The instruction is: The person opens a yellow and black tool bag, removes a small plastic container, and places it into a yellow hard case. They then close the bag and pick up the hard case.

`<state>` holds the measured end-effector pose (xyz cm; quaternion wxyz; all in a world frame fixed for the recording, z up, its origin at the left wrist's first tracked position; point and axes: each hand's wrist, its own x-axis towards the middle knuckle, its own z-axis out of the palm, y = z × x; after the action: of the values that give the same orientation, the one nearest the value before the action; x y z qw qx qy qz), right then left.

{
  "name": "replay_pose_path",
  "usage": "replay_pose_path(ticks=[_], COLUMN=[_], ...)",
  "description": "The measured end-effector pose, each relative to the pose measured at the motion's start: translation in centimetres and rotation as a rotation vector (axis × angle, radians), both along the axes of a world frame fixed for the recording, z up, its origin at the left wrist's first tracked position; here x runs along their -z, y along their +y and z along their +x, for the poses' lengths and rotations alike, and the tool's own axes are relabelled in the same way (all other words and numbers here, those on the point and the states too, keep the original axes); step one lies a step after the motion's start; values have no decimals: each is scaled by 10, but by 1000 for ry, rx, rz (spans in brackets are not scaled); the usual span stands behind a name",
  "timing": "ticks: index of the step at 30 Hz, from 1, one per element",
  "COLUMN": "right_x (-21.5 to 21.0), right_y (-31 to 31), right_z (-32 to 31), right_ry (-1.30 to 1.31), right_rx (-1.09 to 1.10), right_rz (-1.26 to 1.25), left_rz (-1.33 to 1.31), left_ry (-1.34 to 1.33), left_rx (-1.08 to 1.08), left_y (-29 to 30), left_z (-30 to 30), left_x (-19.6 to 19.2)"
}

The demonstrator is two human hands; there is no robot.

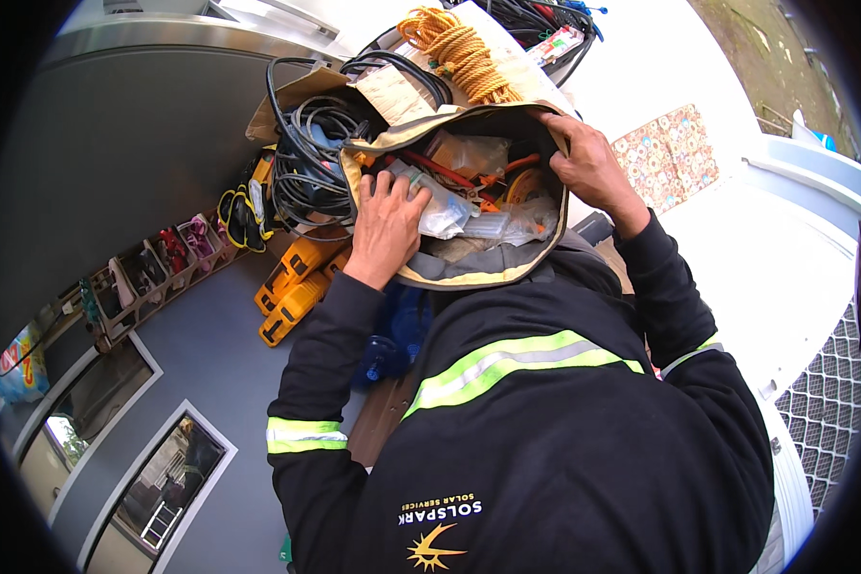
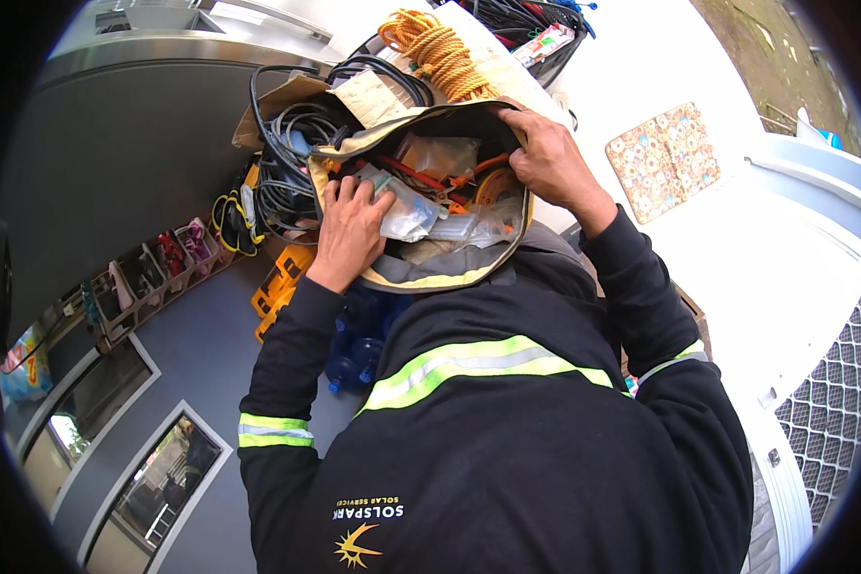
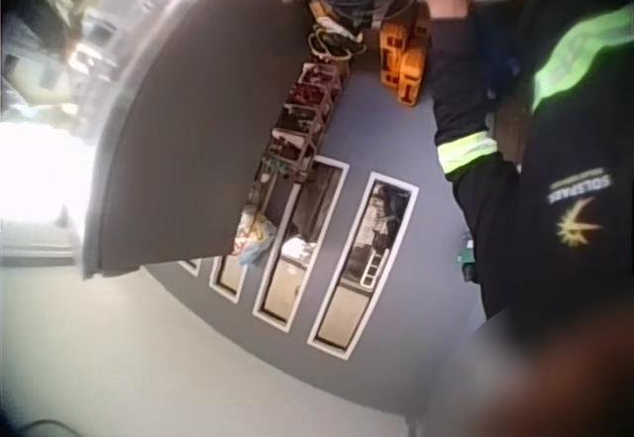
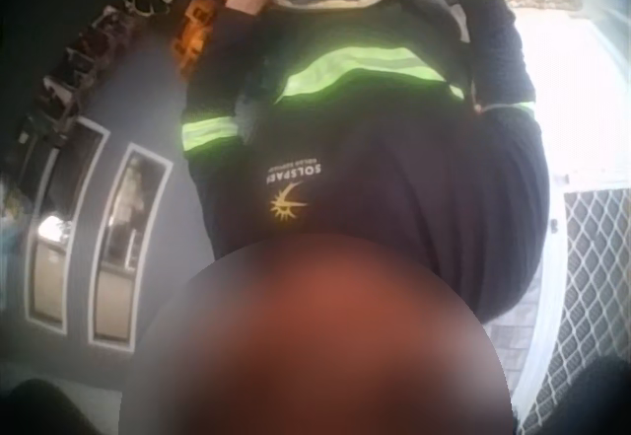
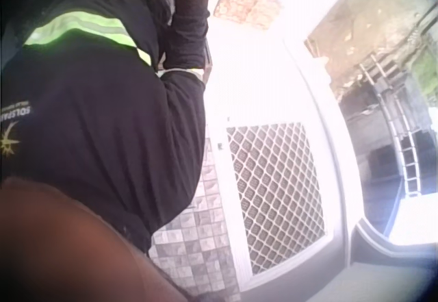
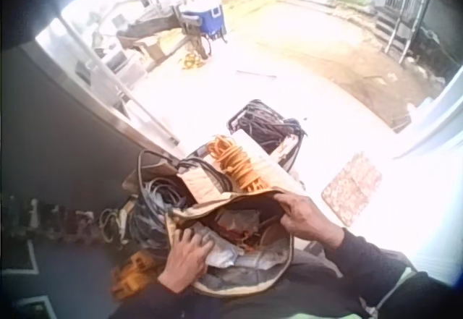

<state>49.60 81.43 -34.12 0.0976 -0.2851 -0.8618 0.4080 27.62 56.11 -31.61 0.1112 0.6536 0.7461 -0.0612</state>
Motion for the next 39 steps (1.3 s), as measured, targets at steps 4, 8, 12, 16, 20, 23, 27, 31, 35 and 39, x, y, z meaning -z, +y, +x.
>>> replay_pose_path(ticks=[4, 8, 12, 16, 20, 23, 27, 31, 35, 39], right_x=[-13, -14, -8, -2, 5, 9, 14, 12, 5, -5], right_y=[4, 8, 10, 16, 24, 24, 25, 25, 19, 12], right_z=[-4, -11, -15, -12, -6, -4, -4, -5, -4, -7], right_ry=[-7, 7, 27, 25, 35, 43, 40, 18, 2, 15], right_rx=[-63, -106, -147, -106, -45, -20, 2, -32, -24, -15], right_rz=[-75, -83, -140, -45, -27, -36, -37, -116, -116, -67], left_rz=[-98, -255, 153, 58, -196, -312, -245, 41, 86, 186], left_ry=[-57, -184, -302, -171, -256, -201, -89, -205, -285, -410], left_rx=[45, -43, 10, -62, -37, 28, 154, 62, -45, -109], left_y=[10, 48, 98, 112, 107, 89, 49, 27, 19, 8], left_z=[7, 14, 17, 21, 10, 4, 14, 23, 24, 22], left_x=[-20, -13, 47, 87, 74, 49, 25, 15, 10, 5])
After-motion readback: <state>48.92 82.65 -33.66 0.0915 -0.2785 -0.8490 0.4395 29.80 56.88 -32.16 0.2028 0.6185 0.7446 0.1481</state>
